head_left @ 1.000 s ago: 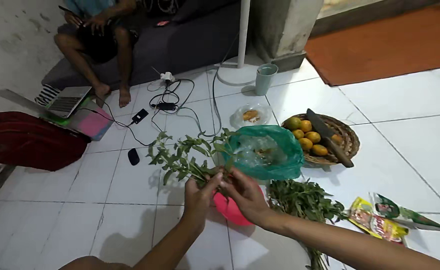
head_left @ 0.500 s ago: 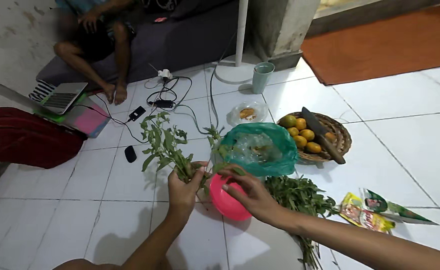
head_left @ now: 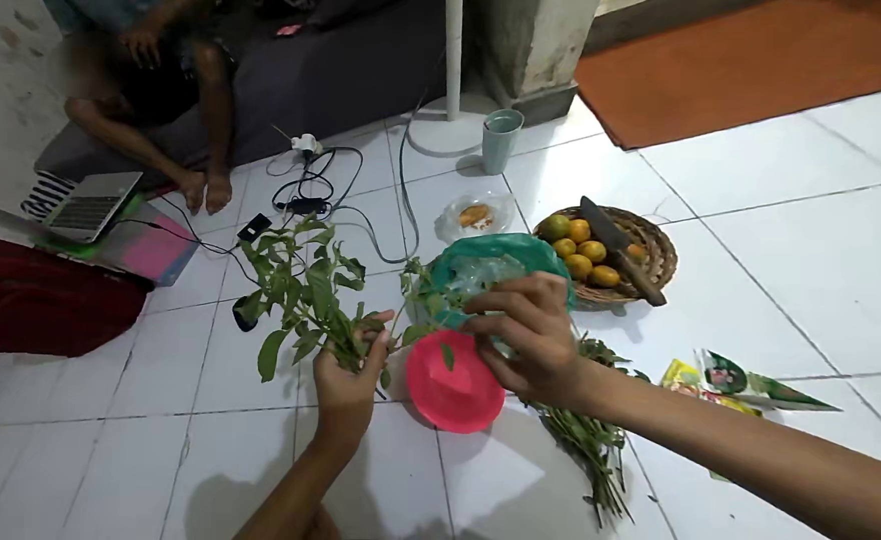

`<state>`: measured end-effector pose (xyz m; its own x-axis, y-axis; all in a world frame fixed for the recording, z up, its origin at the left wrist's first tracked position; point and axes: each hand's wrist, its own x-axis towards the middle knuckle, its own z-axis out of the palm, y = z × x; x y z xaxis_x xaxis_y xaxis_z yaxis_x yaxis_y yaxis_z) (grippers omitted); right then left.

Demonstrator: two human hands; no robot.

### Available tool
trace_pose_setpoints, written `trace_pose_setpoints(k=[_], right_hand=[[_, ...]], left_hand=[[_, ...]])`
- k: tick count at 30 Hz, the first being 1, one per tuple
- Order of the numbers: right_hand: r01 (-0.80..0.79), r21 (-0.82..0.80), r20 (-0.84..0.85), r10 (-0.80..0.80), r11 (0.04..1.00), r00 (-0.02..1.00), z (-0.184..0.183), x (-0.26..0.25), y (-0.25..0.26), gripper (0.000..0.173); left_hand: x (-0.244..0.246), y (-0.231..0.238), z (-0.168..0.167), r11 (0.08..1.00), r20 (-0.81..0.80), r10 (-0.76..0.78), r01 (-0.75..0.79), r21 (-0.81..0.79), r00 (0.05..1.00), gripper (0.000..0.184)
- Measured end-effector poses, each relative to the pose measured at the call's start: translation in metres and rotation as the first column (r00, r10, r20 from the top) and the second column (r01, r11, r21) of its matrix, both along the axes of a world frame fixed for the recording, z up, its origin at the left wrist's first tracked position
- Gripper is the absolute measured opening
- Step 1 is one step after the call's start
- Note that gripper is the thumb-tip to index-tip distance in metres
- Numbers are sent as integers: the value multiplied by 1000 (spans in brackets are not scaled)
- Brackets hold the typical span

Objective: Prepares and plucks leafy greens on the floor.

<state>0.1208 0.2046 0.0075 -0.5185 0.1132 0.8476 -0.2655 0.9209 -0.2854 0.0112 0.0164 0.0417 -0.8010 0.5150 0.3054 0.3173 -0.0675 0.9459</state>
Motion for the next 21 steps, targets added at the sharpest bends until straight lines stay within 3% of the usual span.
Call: trace_pose_setpoints(k=[7,12,18,21], right_hand=[[19,35,-4,-19,999,1000,-5,-11,3,12],[-68,54,-4,68,996,998,-11,-12,6,11],[-175,-28,42,176,984,983,-15,-7,1,11],[-216,-14,49,216,976,975,-16,-6,-1,13]], left_hand=[[4,5,-2,999,34,-23,24,-21,999,10],[4,6,-4,999,5,-28,28,-24,1000,8],[5,5,6,995,210,-67,80,-57,975,25],[4,3,9,994,205,-83,94,-48,975,26]])
